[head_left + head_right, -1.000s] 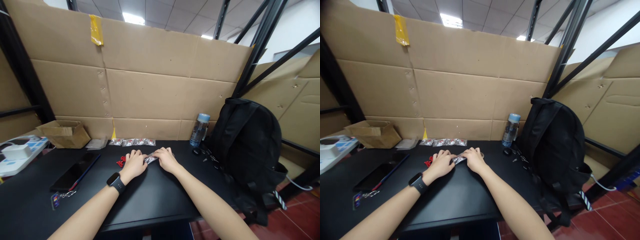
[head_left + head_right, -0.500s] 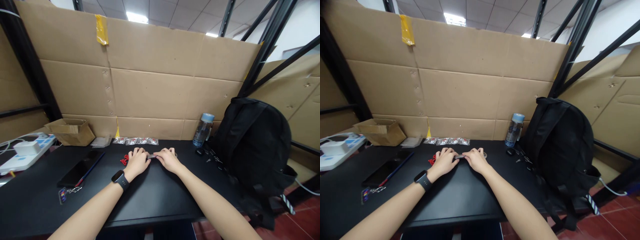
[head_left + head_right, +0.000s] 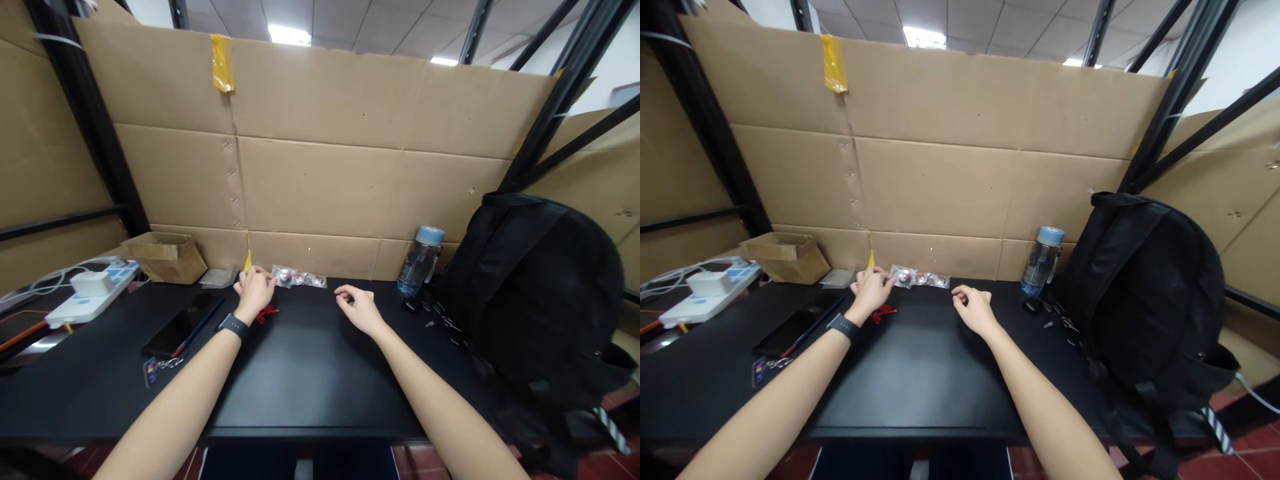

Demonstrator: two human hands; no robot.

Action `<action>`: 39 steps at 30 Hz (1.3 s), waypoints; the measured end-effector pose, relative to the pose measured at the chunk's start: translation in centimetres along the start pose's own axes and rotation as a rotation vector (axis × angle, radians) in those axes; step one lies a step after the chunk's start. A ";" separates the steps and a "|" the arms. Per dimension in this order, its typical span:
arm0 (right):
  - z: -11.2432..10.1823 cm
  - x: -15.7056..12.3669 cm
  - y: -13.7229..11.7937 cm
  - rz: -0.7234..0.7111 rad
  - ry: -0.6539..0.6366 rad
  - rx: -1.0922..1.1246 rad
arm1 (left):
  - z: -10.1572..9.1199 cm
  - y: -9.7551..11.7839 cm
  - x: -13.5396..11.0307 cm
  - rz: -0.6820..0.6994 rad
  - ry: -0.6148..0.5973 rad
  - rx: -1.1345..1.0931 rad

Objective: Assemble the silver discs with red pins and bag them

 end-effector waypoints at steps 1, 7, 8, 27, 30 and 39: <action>-0.1 0.0 0.1 -0.001 -0.001 0.002 | 0.0 -1.2 0.8 -0.072 0.013 0.023; 0.2 -0.1 0.0 -0.012 -0.004 -0.044 | 1.0 -4.5 2.7 -0.195 -0.011 0.083; 0.2 -0.1 0.0 -0.014 -0.003 -0.052 | 1.2 -4.5 2.5 -0.178 -0.009 0.088; -0.6 -0.1 5.3 -0.030 -0.319 -0.299 | -1.2 -0.4 -1.3 0.539 -0.487 -0.048; -0.3 0.0 5.5 -0.070 -0.339 -0.276 | -0.8 0.3 -2.1 0.536 -0.485 0.027; -0.9 0.1 4.9 -0.075 -0.322 -0.238 | 0.5 1.2 -3.0 0.526 -0.339 0.105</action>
Point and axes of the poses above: each hand's wrist, its own x-axis towards the middle knuckle, its own z-axis out of the palm, y = z × x, the point moved 4 cm from there along x, towards the middle knuckle, and after that the axes turned 6 degrees about y, right-handed, at the moved point
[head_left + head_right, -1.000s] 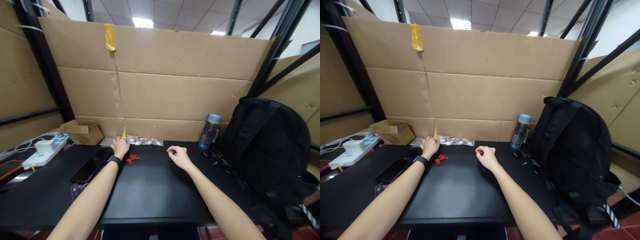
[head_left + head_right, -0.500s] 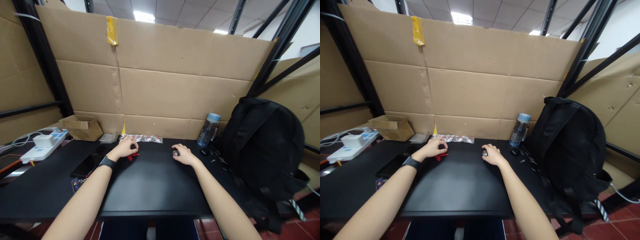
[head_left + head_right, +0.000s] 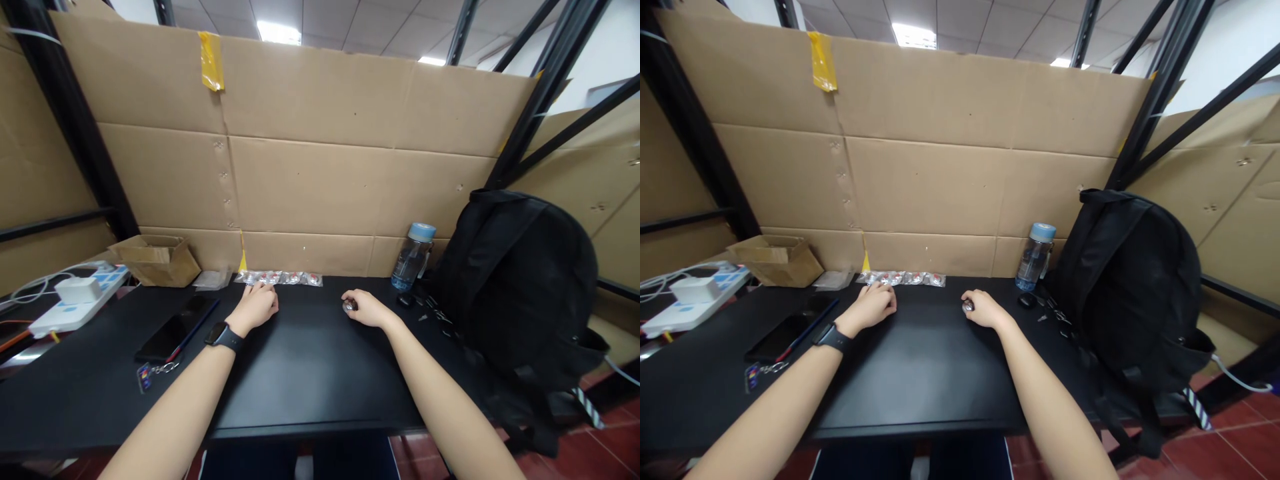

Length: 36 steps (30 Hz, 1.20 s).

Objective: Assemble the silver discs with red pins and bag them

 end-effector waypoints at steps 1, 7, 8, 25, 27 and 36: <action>-0.1 0.0 0.0 -0.003 0.004 0.010 | 0.0 0.2 0.0 0.012 0.006 0.003; -0.3 0.0 0.2 -0.008 0.004 0.013 | -0.8 0.1 -0.1 -0.002 0.030 -0.005; -0.3 0.0 0.2 -0.006 0.001 0.011 | -0.8 -0.2 -0.2 -0.010 0.014 -0.006; -0.5 -0.5 -0.3 -0.027 0.022 0.035 | -1.1 4.9 -0.7 0.212 -0.001 -0.361; -0.5 -0.5 -0.2 -0.027 0.038 0.031 | -1.5 5.4 -0.8 0.227 0.012 -0.387; -0.6 -0.6 -0.5 0.010 0.059 0.020 | -1.2 4.8 -0.2 0.132 0.098 -0.427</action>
Point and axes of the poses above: each hand's wrist, its own x-axis towards the middle knuckle, its own z-axis out of the palm, y = z × x, the point moved 4 cm from there along x, towards the middle knuckle, and after that the axes turned 6 degrees about y, right-handed, at the moved point
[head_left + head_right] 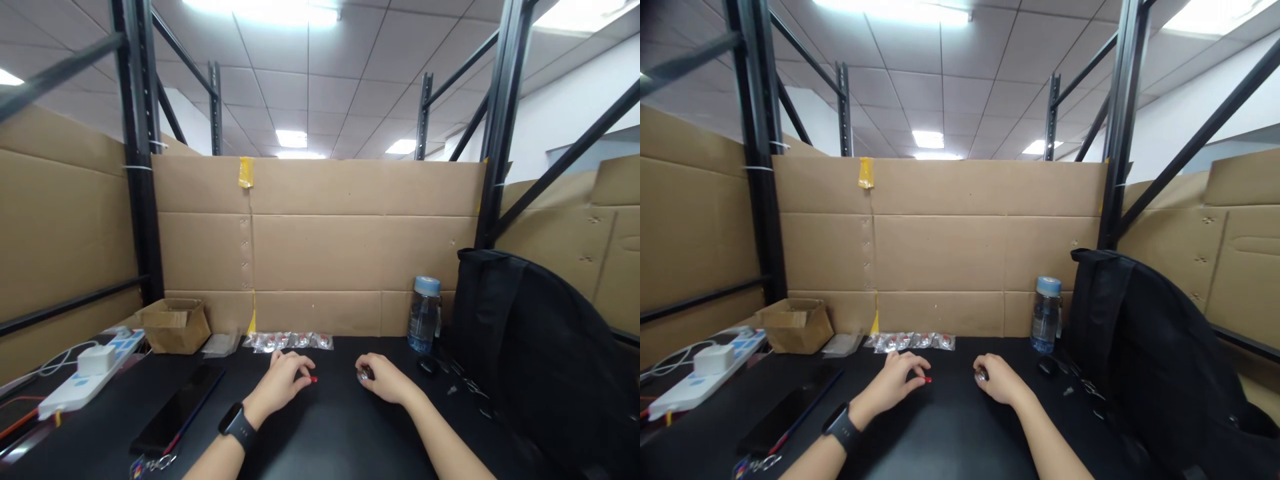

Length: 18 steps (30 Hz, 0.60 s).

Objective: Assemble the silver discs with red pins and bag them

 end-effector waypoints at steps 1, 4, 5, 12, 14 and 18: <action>-0.1 0.0 -0.1 -0.002 0.008 0.001 | 0.1 -0.3 0.1 -0.027 0.021 0.013; -0.5 -0.2 -0.4 -0.019 0.025 0.015 | 0.4 -1.0 0.2 -0.088 0.079 0.059; -0.6 -0.2 -0.5 -0.024 0.029 0.024 | 0.3 -1.1 0.2 -0.096 0.090 0.070; -1.1 0.2 -2.3 -0.076 0.113 0.187 | 0.5 0.1 -0.2 -0.039 -0.028 0.071; -0.9 0.2 -3.1 -0.093 0.147 0.250 | 0.6 0.5 -0.2 -0.031 -0.001 0.067; 0.3 0.0 -5.3 -0.142 0.178 0.376 | 0.9 1.3 0.0 -0.022 0.057 0.053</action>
Point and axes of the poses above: each hand's wrist, its own x-axis towards the middle knuckle, its own z-axis out of the palm, y = z × x, the point moved 4 cm from there along x, towards the middle knuckle, and after that the axes turned 6 degrees about y, right-handed, at the moved point
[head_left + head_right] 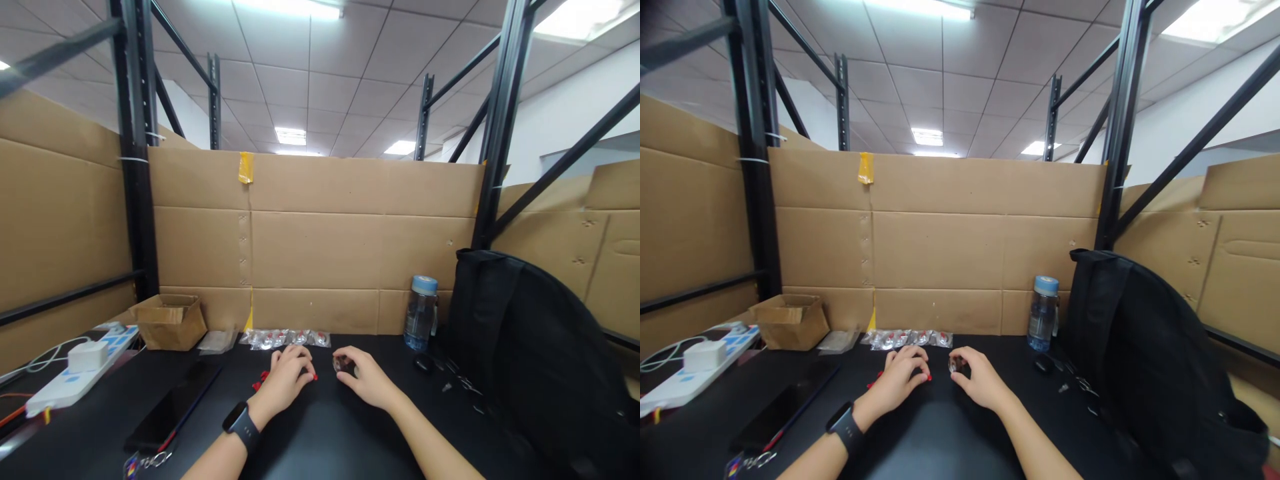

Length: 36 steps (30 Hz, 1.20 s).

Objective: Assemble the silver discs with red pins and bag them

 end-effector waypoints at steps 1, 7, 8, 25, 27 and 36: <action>0.5 0.0 -0.4 0.011 0.018 0.056 | 0.1 0.3 0.1 0.001 0.015 -0.012; 3.1 0.2 -2.0 0.149 0.140 0.583 | -0.2 2.0 0.3 -0.043 0.210 -0.106; 3.3 0.3 -2.1 0.148 0.154 0.625 | -0.3 2.2 0.3 -0.047 0.242 -0.108; 2.8 0.1 -2.5 0.155 0.168 0.554 | -0.7 2.6 0.2 -0.060 0.292 -0.042; 2.8 0.0 -2.4 0.158 0.147 0.561 | -0.7 2.7 0.1 -0.064 0.297 -0.023; 2.5 0.0 -2.5 0.121 0.148 0.518 | -0.6 3.2 0.0 -0.031 0.311 0.002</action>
Point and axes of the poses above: each hand's wrist, its own x-axis towards the middle knuckle, its own z-axis out of the palm, y = z × x, the point moved 4 cm from there along x, towards the middle knuckle, and after that the axes turned 6 degrees about y, right-handed, at the moved point
